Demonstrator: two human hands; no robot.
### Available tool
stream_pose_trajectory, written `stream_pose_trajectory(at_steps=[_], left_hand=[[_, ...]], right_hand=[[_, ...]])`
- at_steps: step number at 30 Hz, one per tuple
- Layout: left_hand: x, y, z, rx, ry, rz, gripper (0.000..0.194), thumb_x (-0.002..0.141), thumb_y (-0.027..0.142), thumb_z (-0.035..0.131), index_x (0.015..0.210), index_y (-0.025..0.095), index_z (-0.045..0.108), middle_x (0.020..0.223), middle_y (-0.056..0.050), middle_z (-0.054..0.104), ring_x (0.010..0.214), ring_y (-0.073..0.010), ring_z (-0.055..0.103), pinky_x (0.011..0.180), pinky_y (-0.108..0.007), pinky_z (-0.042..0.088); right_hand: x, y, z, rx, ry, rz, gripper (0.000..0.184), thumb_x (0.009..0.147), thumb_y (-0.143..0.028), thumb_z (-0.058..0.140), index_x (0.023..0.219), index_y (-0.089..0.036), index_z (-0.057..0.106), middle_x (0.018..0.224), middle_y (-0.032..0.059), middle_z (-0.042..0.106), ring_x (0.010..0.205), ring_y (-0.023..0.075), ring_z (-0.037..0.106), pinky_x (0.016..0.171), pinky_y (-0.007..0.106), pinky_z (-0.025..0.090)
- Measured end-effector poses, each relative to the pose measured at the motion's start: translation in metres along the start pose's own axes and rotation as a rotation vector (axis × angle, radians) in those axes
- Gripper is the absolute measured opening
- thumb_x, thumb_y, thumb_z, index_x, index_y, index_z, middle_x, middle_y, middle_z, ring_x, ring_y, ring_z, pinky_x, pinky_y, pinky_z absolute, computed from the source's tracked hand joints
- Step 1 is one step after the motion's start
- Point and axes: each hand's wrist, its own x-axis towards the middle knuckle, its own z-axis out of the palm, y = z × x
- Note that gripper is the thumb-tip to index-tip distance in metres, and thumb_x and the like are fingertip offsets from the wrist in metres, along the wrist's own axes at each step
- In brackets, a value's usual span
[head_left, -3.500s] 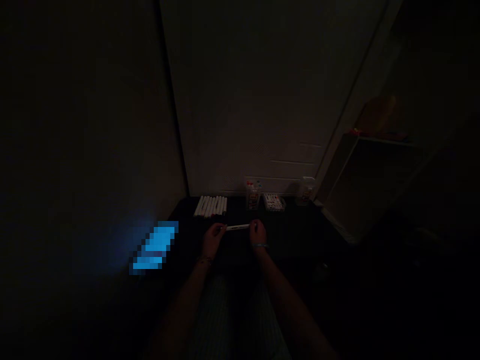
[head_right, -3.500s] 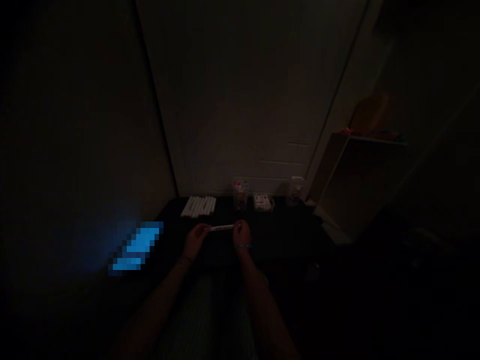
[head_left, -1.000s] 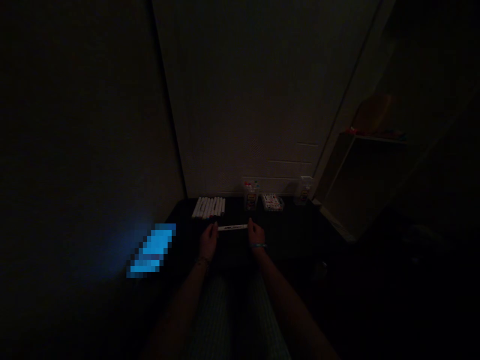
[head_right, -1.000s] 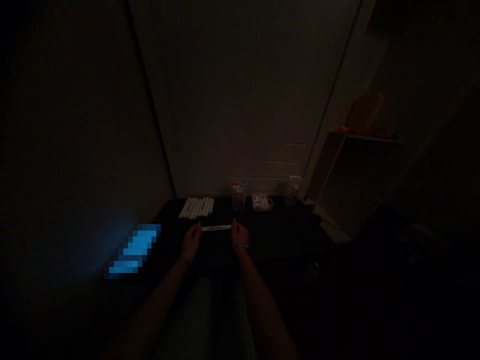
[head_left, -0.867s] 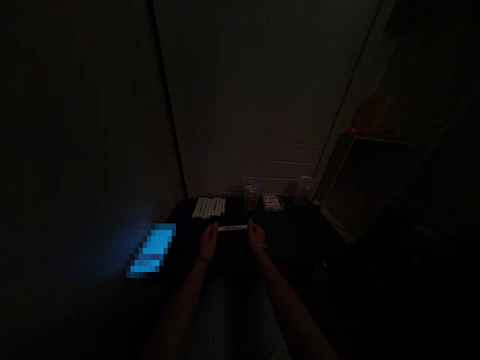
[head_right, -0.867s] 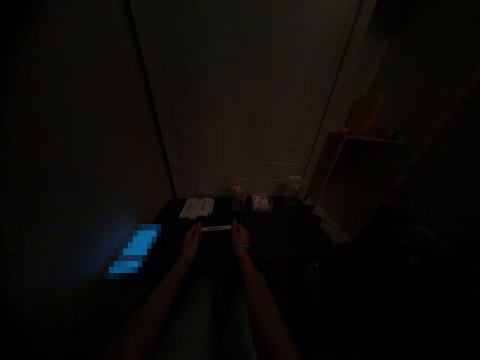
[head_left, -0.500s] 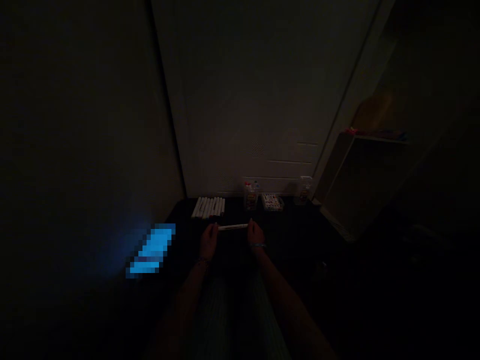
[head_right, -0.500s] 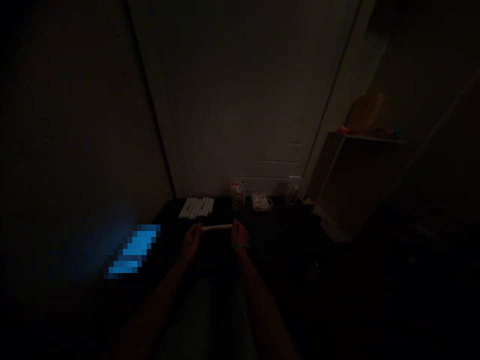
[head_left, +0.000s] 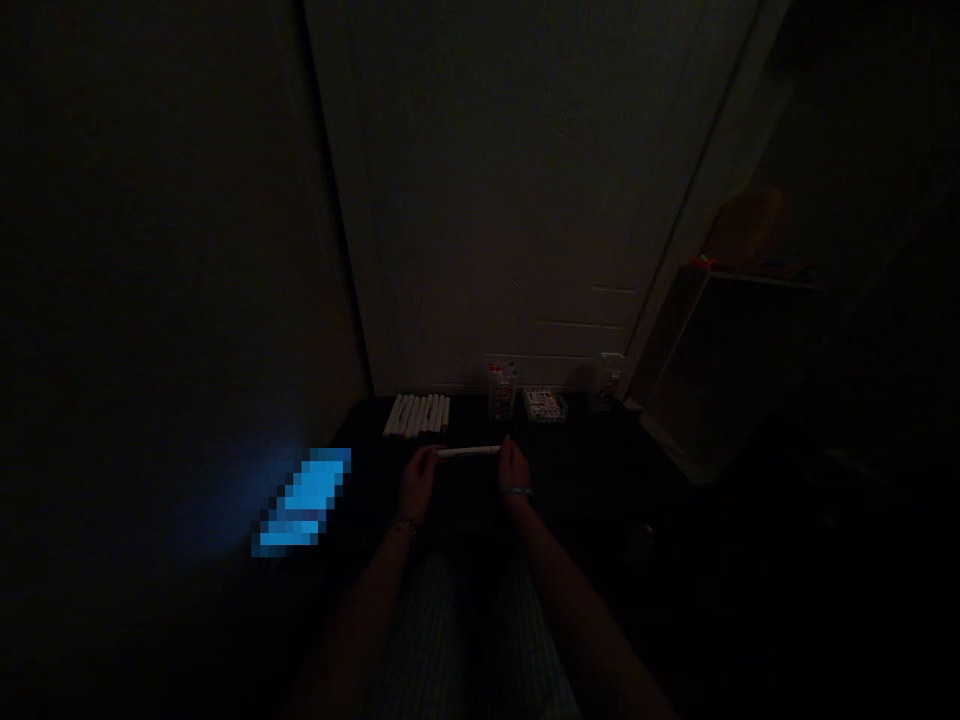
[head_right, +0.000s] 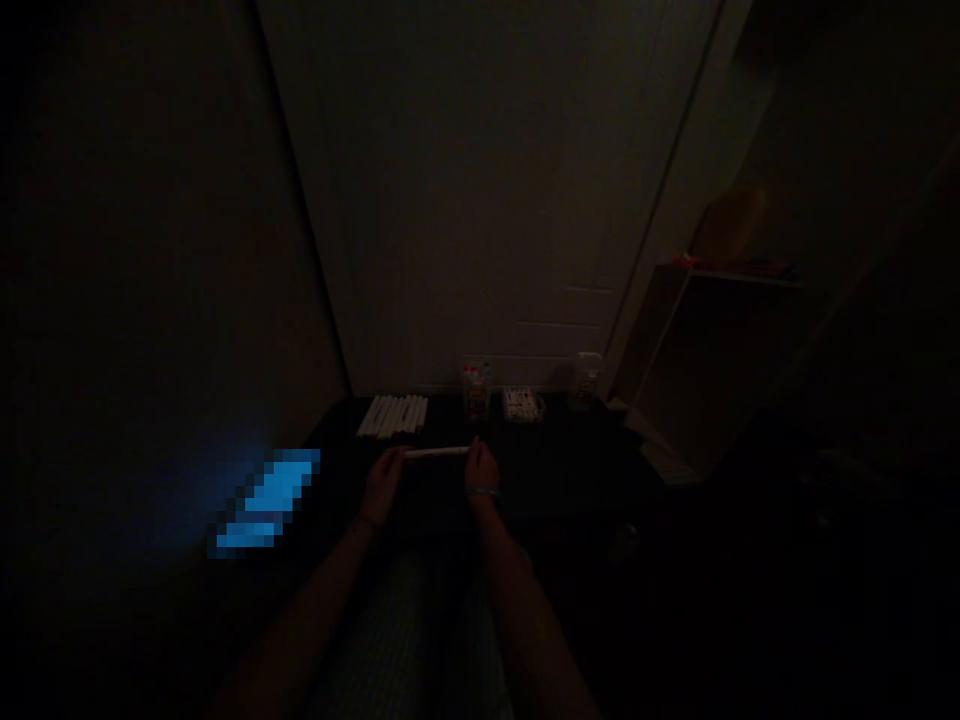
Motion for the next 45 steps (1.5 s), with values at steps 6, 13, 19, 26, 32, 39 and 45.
stream_pose_trajectory(at_steps=[6, 13, 19, 26, 32, 39, 45], left_hand=[[-0.002, 0.006, 0.000, 0.039, 0.017, 0.007, 0.038, 0.076, 0.046, 0.042, 0.094, 0.017, 0.058, 0.089, -0.004, 0.063, 0.087, -0.0172, 0.055, 0.083, -0.030, 0.039], [-0.002, 0.009, 0.000, 0.098, 0.043, -0.006, 0.038, 0.075, 0.051, 0.039, 0.078, 0.017, 0.057, 0.066, 0.001, 0.057, 0.066, -0.0130, 0.052, 0.065, -0.024, 0.040], [-0.004, 0.012, -0.001, 0.135, 0.045, 0.007, 0.039, 0.076, 0.052, 0.038, 0.061, 0.018, 0.049, 0.057, 0.003, 0.049, 0.059, -0.0105, 0.046, 0.059, -0.020, 0.036], [-0.005, 0.009, 0.000, 0.068, 0.038, -0.026, 0.038, 0.075, 0.052, 0.041, 0.067, 0.017, 0.052, 0.058, 0.004, 0.047, 0.057, -0.0092, 0.042, 0.055, -0.019, 0.034], [-0.006, 0.012, -0.002, 0.071, 0.047, -0.077, 0.044, 0.073, 0.057, 0.040, 0.066, 0.016, 0.054, 0.058, 0.003, 0.049, 0.058, -0.0102, 0.043, 0.055, -0.020, 0.034], [-0.005, 0.006, 0.000, 0.089, 0.066, -0.106, 0.048, 0.072, 0.061, 0.037, 0.061, 0.016, 0.052, 0.055, 0.003, 0.048, 0.055, -0.0102, 0.042, 0.052, -0.021, 0.033], [-0.005, 0.004, 0.001, 0.164, 0.026, -0.031, 0.042, 0.076, 0.054, 0.036, 0.071, 0.017, 0.055, 0.064, 0.001, 0.054, 0.062, -0.0119, 0.048, 0.059, -0.021, 0.036]], right_hand=[[0.000, -0.001, -0.001, 0.000, -0.025, 0.080, 0.051, 0.086, -0.049, 0.015, 0.080, -0.021, 0.056, 0.074, 0.0027, 0.061, 0.064, 0.0134, 0.053, 0.056, 0.021, 0.035], [0.000, -0.002, -0.002, 0.006, -0.022, 0.066, 0.054, 0.085, -0.052, 0.015, 0.080, -0.021, 0.059, 0.074, 0.0032, 0.062, 0.064, 0.0139, 0.054, 0.056, 0.021, 0.035], [-0.001, -0.003, -0.003, -0.021, -0.032, 0.048, 0.054, 0.085, -0.053, 0.018, 0.079, -0.021, 0.060, 0.075, 0.0036, 0.063, 0.065, 0.0146, 0.055, 0.056, 0.021, 0.035], [-0.001, -0.001, -0.002, -0.069, -0.046, 0.072, 0.057, 0.084, -0.054, 0.017, 0.075, -0.020, 0.062, 0.072, 0.0048, 0.063, 0.062, 0.0148, 0.055, 0.055, 0.021, 0.035], [-0.001, 0.000, -0.002, -0.073, -0.043, 0.063, 0.057, 0.085, -0.053, 0.018, 0.072, -0.019, 0.063, 0.070, 0.0060, 0.063, 0.063, 0.0153, 0.056, 0.055, 0.022, 0.036], [0.001, -0.001, -0.001, -0.078, -0.060, 0.068, 0.055, 0.086, -0.050, 0.019, 0.075, -0.021, 0.064, 0.072, 0.0056, 0.063, 0.065, 0.0157, 0.056, 0.056, 0.022, 0.037], [0.000, 0.001, 0.000, -0.078, -0.044, 0.043, 0.050, 0.086, -0.049, 0.022, 0.079, -0.021, 0.063, 0.075, 0.0052, 0.064, 0.068, 0.0155, 0.057, 0.058, 0.022, 0.037]])
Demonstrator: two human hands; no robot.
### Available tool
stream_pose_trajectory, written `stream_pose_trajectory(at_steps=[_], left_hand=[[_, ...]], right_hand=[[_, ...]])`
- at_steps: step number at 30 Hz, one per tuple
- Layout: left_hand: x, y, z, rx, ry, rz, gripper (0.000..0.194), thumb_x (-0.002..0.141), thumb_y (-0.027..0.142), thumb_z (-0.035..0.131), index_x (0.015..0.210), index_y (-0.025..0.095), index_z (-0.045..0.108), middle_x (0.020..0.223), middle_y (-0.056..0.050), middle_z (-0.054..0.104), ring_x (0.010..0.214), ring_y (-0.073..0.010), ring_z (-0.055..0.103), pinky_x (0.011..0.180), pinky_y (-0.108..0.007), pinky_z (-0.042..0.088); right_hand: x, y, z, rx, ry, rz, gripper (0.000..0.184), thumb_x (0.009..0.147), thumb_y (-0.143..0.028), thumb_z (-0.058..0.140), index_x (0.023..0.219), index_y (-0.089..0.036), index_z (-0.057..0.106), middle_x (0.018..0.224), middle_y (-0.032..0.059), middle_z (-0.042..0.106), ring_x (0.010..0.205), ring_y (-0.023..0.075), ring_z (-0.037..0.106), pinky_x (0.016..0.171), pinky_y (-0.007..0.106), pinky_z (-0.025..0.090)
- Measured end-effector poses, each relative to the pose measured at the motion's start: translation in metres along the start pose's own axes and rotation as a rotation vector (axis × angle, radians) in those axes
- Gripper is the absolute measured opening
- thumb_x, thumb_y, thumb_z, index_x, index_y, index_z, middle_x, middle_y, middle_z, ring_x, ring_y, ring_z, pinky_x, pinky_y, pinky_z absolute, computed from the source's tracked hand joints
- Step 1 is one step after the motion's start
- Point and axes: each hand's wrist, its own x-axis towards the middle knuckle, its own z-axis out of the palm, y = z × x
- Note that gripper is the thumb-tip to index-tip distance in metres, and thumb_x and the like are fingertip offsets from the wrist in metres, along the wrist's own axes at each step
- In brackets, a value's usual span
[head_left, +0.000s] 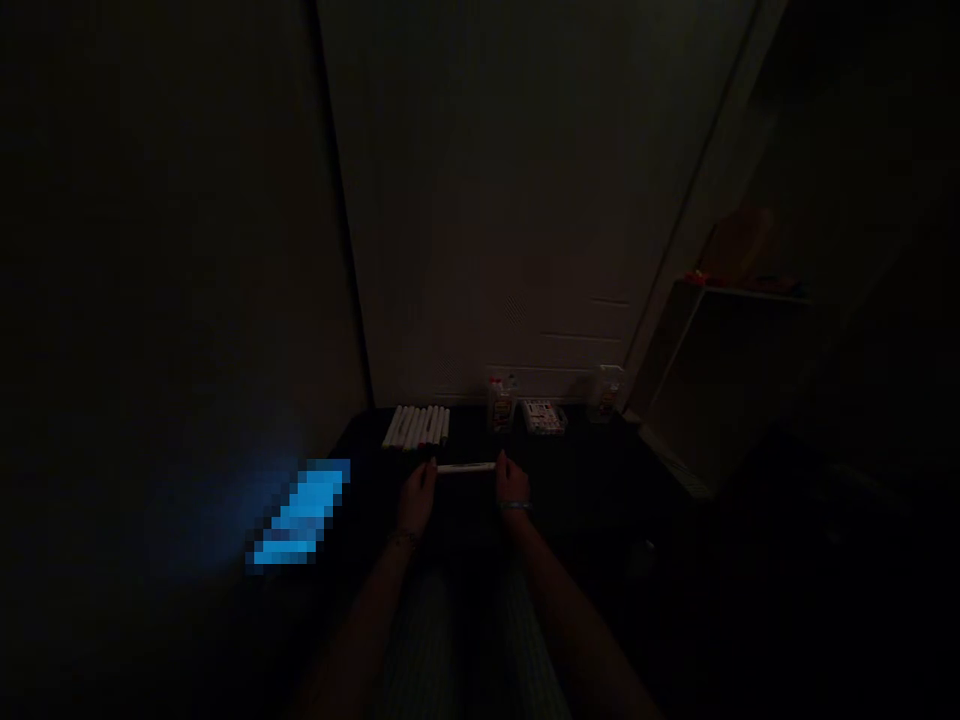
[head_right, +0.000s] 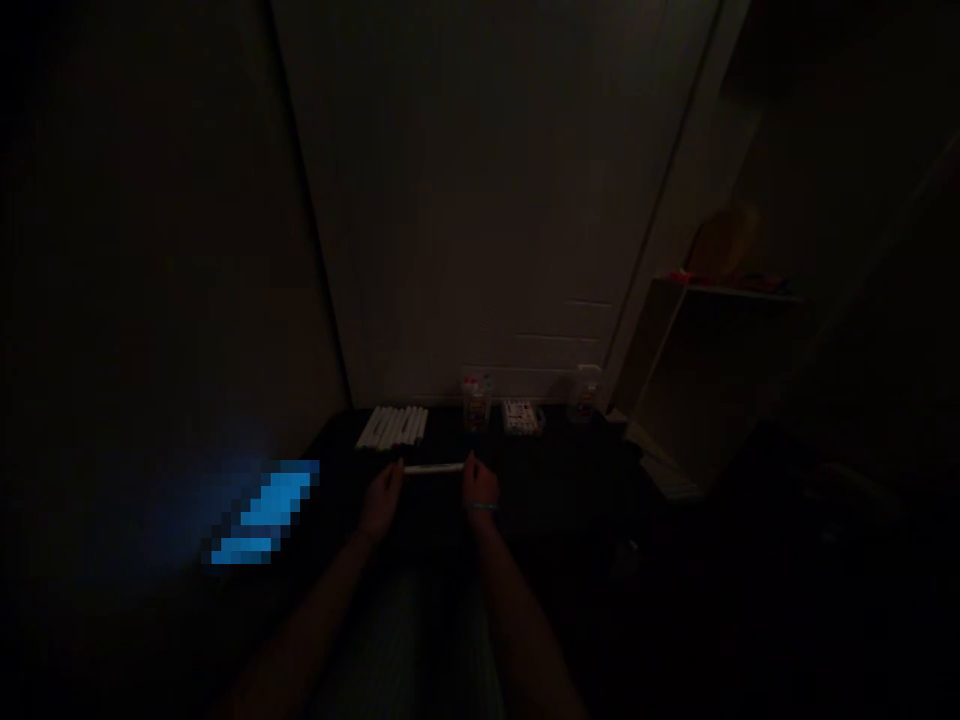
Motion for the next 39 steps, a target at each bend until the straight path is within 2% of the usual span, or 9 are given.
stream_pose_trajectory(at_steps=[6, 11, 19, 23, 32, 39], left_hand=[[0.0005, -0.0019, 0.0004, 0.095, 0.020, 0.052, 0.037, 0.078, 0.049, 0.035, 0.070, 0.018, 0.054, 0.061, 0.001, 0.053, 0.059, -0.0113, 0.046, 0.057, -0.022, 0.035], [0.0018, -0.0035, 0.0017, 0.084, 0.021, 0.050, 0.036, 0.078, 0.048, 0.035, 0.072, 0.018, 0.053, 0.066, 0.000, 0.056, 0.062, -0.0121, 0.049, 0.060, -0.022, 0.036], [0.0005, 0.0032, -0.0011, 0.032, 0.029, -0.001, 0.036, 0.077, 0.049, 0.036, 0.063, 0.020, 0.050, 0.054, 0.002, 0.049, 0.054, -0.0116, 0.043, 0.054, -0.023, 0.033], [-0.0006, 0.0053, -0.0021, 0.041, 0.012, 0.012, 0.036, 0.077, 0.050, 0.035, 0.065, 0.019, 0.050, 0.056, 0.002, 0.049, 0.057, -0.0121, 0.044, 0.055, -0.023, 0.033], [0.0001, 0.0042, -0.0012, 0.076, 0.012, 0.031, 0.036, 0.078, 0.049, 0.035, 0.063, 0.019, 0.049, 0.053, 0.003, 0.047, 0.054, -0.0109, 0.044, 0.054, -0.022, 0.033], [0.0004, 0.0029, -0.0013, 0.101, 0.006, 0.055, 0.034, 0.079, 0.046, 0.034, 0.064, 0.020, 0.049, 0.056, 0.003, 0.049, 0.056, -0.0105, 0.045, 0.055, -0.021, 0.033]], right_hand=[[-0.0004, 0.0004, 0.0007, -0.023, 0.005, -0.018, 0.053, 0.086, -0.049, 0.020, 0.074, -0.020, 0.062, 0.072, 0.0053, 0.063, 0.063, 0.0153, 0.056, 0.056, 0.022, 0.036], [-0.0007, -0.0004, -0.0002, -0.056, 0.008, -0.031, 0.053, 0.086, -0.049, 0.020, 0.073, -0.020, 0.062, 0.071, 0.0059, 0.064, 0.063, 0.0157, 0.056, 0.055, 0.023, 0.035], [-0.0006, -0.0005, -0.0001, -0.063, -0.016, -0.008, 0.053, 0.086, -0.049, 0.022, 0.070, -0.019, 0.063, 0.070, 0.0064, 0.064, 0.062, 0.0155, 0.056, 0.053, 0.022, 0.034], [-0.0002, -0.0002, 0.0002, -0.063, -0.018, -0.010, 0.054, 0.086, -0.049, 0.021, 0.068, -0.019, 0.062, 0.069, 0.0062, 0.064, 0.060, 0.0154, 0.056, 0.052, 0.022, 0.034], [-0.0017, -0.0012, -0.0006, -0.055, -0.004, -0.035, 0.050, 0.087, -0.046, 0.020, 0.076, -0.020, 0.062, 0.075, 0.0053, 0.064, 0.066, 0.0157, 0.057, 0.055, 0.022, 0.035], [-0.0004, 0.0027, 0.0037, -0.025, 0.010, -0.033, 0.051, 0.086, -0.049, 0.020, 0.074, -0.021, 0.061, 0.071, 0.0044, 0.063, 0.062, 0.0152, 0.056, 0.054, 0.022, 0.034]])
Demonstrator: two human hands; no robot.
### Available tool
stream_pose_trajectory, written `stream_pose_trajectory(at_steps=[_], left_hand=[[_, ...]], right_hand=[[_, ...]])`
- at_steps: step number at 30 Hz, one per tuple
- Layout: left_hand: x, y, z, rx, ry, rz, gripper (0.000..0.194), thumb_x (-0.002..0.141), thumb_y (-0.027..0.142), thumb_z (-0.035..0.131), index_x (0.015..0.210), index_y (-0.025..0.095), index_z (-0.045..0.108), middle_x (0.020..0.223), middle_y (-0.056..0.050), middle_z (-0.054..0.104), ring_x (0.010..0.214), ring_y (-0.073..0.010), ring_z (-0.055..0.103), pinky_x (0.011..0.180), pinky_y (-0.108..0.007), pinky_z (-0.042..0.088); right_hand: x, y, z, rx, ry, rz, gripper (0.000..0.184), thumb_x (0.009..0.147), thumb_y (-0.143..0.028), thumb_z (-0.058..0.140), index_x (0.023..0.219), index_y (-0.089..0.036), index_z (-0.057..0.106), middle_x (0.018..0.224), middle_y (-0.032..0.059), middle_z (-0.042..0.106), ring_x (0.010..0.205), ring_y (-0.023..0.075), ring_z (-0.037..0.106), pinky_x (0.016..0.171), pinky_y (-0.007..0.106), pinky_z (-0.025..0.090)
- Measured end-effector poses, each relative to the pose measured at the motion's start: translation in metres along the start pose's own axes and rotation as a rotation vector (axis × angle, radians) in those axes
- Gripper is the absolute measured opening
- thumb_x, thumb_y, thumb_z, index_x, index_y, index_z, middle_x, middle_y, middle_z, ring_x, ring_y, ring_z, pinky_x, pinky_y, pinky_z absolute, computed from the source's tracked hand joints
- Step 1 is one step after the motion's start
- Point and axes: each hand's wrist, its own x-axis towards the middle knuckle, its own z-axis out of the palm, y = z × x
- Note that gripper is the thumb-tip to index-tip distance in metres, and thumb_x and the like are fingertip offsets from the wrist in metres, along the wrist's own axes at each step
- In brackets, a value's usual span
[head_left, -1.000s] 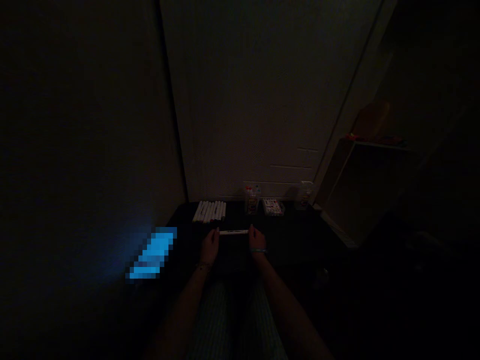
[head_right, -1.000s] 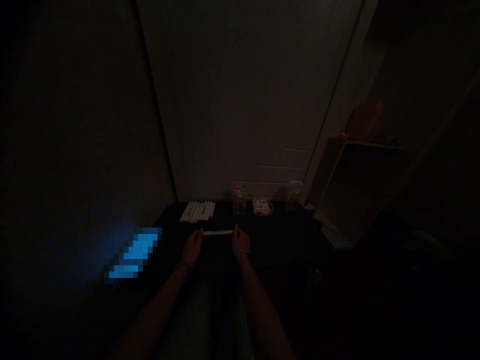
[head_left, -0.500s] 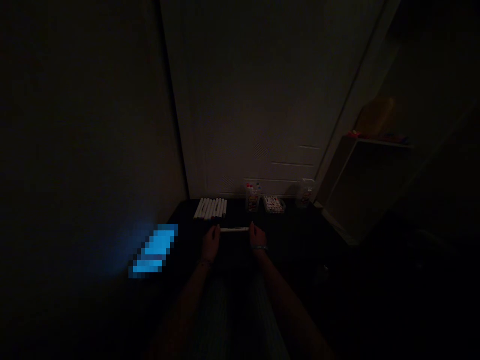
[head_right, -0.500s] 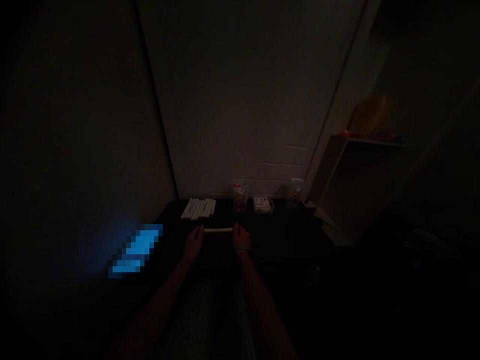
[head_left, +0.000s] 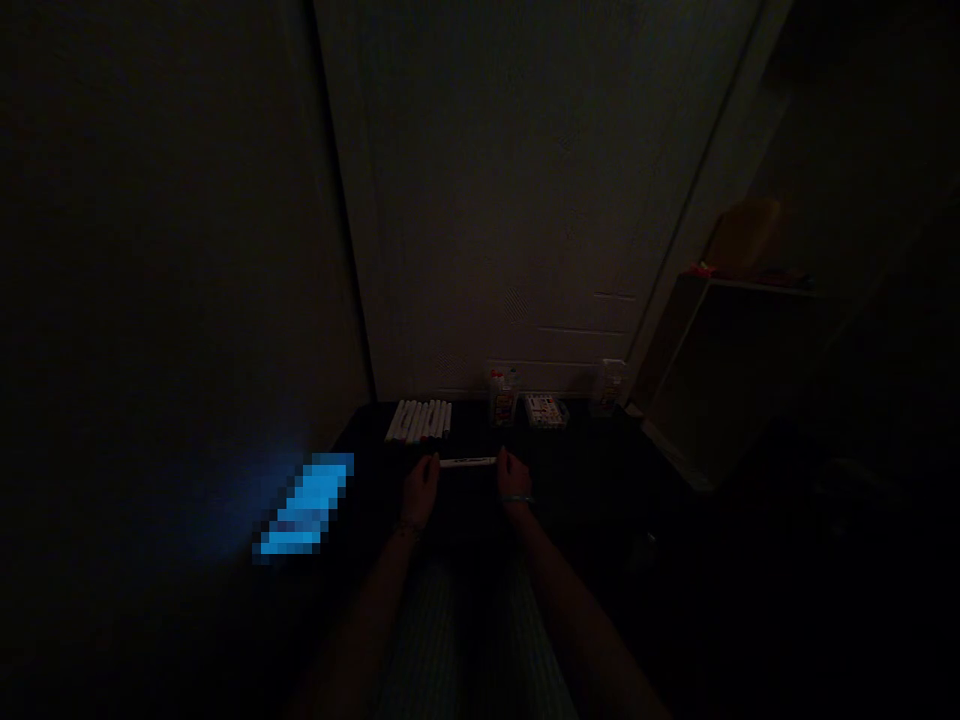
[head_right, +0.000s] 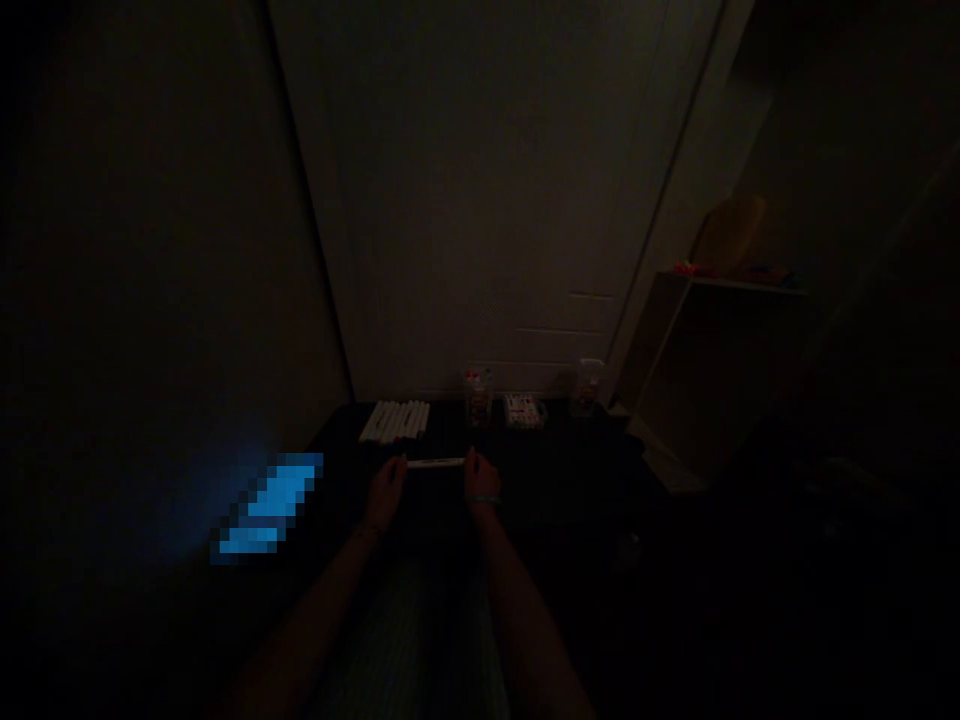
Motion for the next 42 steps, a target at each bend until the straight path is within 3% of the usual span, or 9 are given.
stream_pose_trajectory(at_steps=[14, 29, 35, 42], left_hand=[[-0.0002, -0.0013, 0.0005, -0.028, 0.000, -0.009, 0.035, 0.078, 0.048, 0.036, 0.065, 0.019, 0.051, 0.056, 0.003, 0.048, 0.055, -0.0104, 0.044, 0.054, -0.021, 0.033], [0.0001, 0.0053, -0.0013, -0.228, -0.037, -0.045, 0.039, 0.071, 0.054, 0.044, 0.069, 0.017, 0.056, 0.058, 0.003, 0.049, 0.057, -0.0097, 0.043, 0.054, -0.019, 0.034], [0.0008, 0.0016, 0.0017, -0.233, 0.010, -0.055, 0.045, 0.068, 0.058, 0.045, 0.072, 0.016, 0.058, 0.061, 0.002, 0.051, 0.058, -0.0100, 0.044, 0.056, -0.020, 0.035], [0.0008, -0.0008, 0.0014, -0.219, -0.019, -0.041, 0.043, 0.070, 0.057, 0.044, 0.070, 0.016, 0.057, 0.060, 0.002, 0.050, 0.059, -0.0104, 0.045, 0.056, -0.019, 0.035]], right_hand=[[-0.0003, -0.0018, -0.0029, -0.001, -0.011, -0.012, 0.050, 0.086, -0.047, 0.020, 0.074, -0.021, 0.061, 0.072, 0.0044, 0.063, 0.064, 0.0152, 0.056, 0.056, 0.022, 0.034], [0.0003, -0.0017, -0.0032, 0.017, -0.007, 0.025, 0.050, 0.087, -0.047, 0.020, 0.076, -0.020, 0.060, 0.075, 0.0047, 0.064, 0.065, 0.0144, 0.056, 0.057, 0.021, 0.035], [0.0015, -0.0005, -0.0021, -0.002, -0.012, 0.026, 0.048, 0.087, -0.045, 0.020, 0.078, -0.020, 0.060, 0.077, 0.0050, 0.064, 0.067, 0.0144, 0.057, 0.057, 0.021, 0.034], [0.0015, 0.0010, 0.0002, 0.017, 0.000, 0.031, 0.048, 0.087, -0.046, 0.021, 0.077, -0.020, 0.060, 0.074, 0.0052, 0.064, 0.064, 0.0148, 0.056, 0.056, 0.022, 0.035]])
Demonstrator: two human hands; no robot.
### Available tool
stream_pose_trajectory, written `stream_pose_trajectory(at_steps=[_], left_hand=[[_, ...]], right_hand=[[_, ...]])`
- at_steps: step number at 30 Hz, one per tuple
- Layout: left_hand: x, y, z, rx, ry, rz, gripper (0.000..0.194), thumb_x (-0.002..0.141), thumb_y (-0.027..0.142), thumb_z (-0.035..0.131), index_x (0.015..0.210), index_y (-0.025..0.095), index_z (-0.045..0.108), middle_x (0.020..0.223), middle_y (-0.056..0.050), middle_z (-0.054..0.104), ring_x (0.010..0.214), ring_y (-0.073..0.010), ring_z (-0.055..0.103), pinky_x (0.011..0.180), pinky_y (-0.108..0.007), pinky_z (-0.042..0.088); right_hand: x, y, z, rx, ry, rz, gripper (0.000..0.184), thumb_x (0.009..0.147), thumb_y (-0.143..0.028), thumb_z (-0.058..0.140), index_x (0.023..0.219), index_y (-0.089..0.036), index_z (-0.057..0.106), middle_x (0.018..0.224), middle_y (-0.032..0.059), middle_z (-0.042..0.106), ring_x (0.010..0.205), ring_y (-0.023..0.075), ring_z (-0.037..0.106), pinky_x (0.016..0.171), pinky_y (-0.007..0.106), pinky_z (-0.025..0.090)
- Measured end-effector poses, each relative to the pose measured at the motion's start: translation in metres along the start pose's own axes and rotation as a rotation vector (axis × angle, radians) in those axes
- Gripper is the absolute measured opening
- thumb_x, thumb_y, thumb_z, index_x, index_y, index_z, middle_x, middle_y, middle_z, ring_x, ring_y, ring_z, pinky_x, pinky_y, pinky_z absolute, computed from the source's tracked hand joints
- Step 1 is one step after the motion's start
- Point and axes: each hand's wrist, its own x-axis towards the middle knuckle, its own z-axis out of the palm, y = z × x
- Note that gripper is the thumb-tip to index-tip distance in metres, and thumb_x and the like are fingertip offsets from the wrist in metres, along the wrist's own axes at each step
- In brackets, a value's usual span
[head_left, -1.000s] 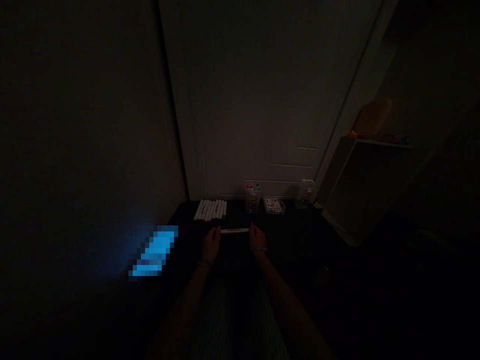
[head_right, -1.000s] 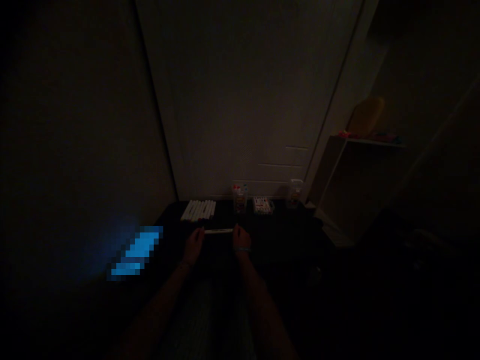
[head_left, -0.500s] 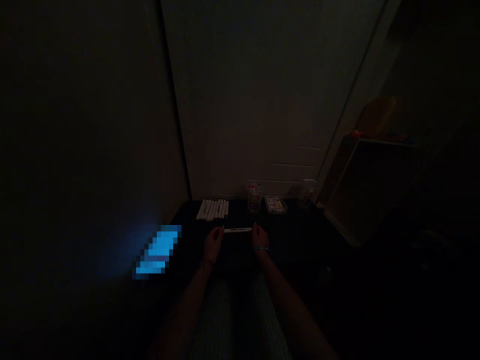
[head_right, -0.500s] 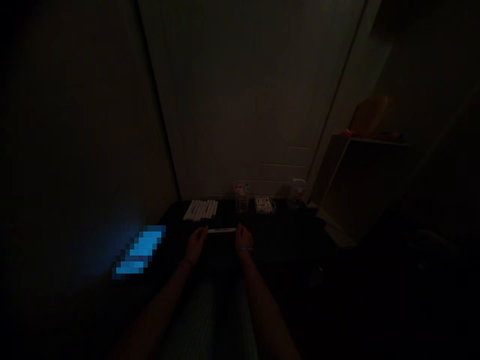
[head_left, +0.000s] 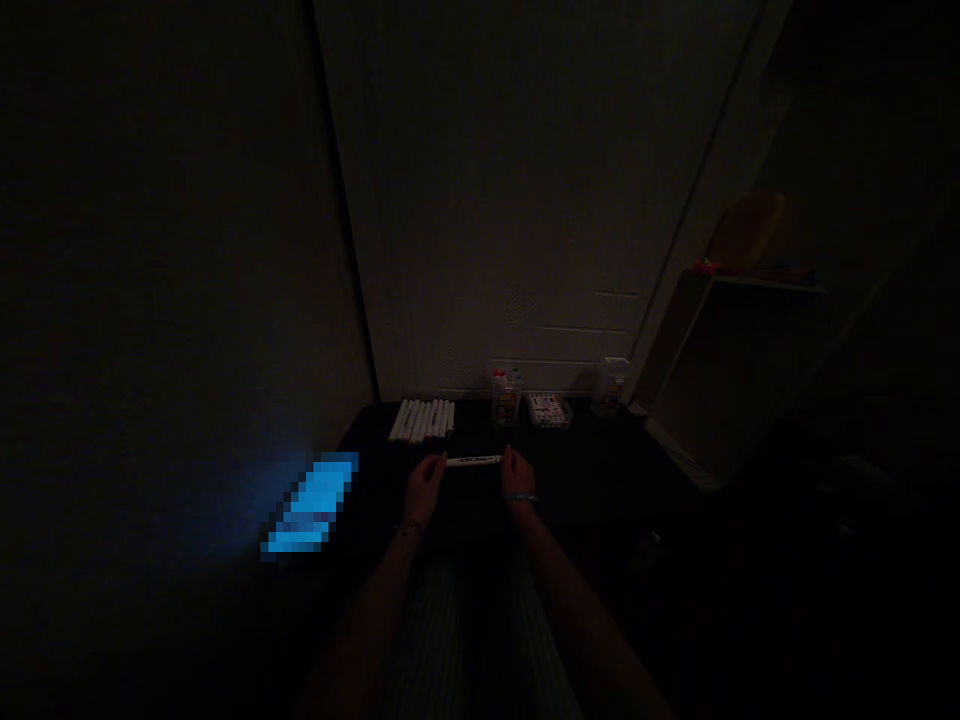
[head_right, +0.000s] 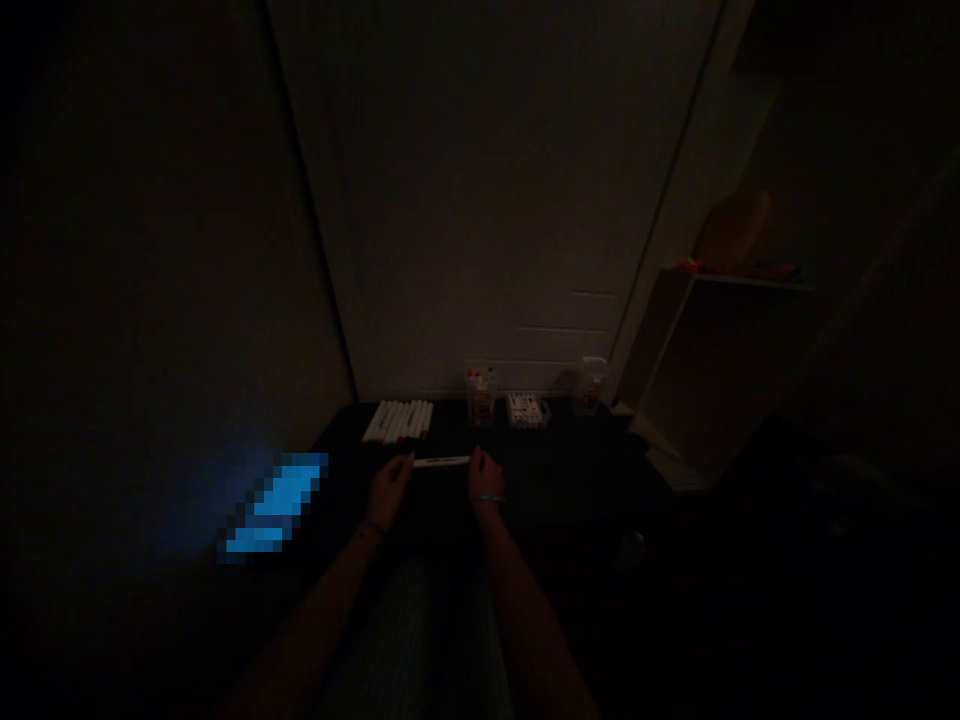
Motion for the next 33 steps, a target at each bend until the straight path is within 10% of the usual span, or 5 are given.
stream_pose_trajectory(at_steps=[33], left_hand=[[-0.0015, 0.0042, -0.0010, 0.020, 0.004, -0.011, 0.041, 0.070, 0.056, 0.045, 0.069, 0.017, 0.057, 0.057, 0.003, 0.048, 0.057, -0.0102, 0.043, 0.053, -0.020, 0.034]], right_hand=[[-0.0019, -0.0052, -0.0047, -0.014, -0.007, -0.011, 0.047, 0.088, -0.042, 0.020, 0.079, -0.019, 0.060, 0.074, 0.0047, 0.063, 0.065, 0.0141, 0.056, 0.057, 0.021, 0.035]])
